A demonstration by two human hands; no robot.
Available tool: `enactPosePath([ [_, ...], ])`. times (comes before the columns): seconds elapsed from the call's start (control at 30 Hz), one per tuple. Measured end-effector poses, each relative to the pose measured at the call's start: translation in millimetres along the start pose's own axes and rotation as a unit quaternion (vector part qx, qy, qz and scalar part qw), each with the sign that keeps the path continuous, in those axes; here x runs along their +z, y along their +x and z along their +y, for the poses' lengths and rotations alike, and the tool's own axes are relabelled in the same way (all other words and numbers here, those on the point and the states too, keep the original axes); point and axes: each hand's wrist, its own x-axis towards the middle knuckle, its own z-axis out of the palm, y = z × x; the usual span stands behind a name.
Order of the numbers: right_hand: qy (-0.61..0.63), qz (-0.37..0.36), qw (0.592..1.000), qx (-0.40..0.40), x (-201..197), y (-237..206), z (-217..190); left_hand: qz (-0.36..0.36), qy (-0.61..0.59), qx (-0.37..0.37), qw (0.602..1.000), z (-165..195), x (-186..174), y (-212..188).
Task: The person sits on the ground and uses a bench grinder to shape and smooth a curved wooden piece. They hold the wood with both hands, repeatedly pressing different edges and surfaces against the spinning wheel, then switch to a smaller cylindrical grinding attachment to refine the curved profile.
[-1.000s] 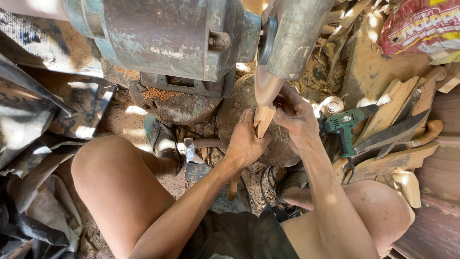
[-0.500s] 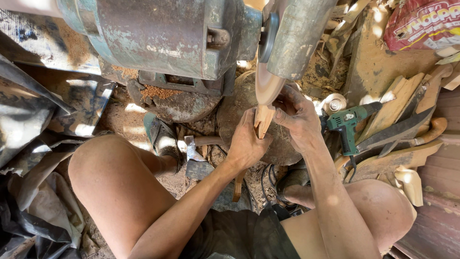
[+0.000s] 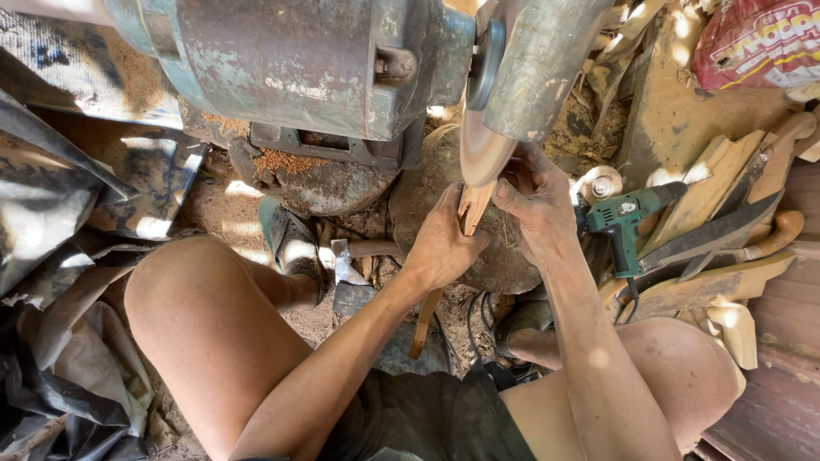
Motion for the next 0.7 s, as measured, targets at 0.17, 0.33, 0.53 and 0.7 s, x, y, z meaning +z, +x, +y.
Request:
enactPosePath([
  [0.17, -0.024, 0.013, 1.0, -0.008, 0.1, 1.8, 0.3, -0.03, -0.019, -0.03, 0.999, 2.8, -1.7, 2.0],
  [0.33, -0.028, 0.023, 0.999, -0.007, 0.5, 5.8, -0.3, -0.043, -0.042, -0.026, 0.998, 0.7, -3.6, 5.9],
  [0.53, -0.03, 0.027, 0.999, -0.025, 1.9, 6.7, 0.9, -0.065, -0.066, -0.053, 0.994, -0.7, -3.5, 9.6],
  [0.7, -0.031, 0.031, 0.999, -0.022, 1.0, 9.2, 1.8, -0.087, -0.076, -0.079, 0.99, 0.5, -4.5, 10.7],
])
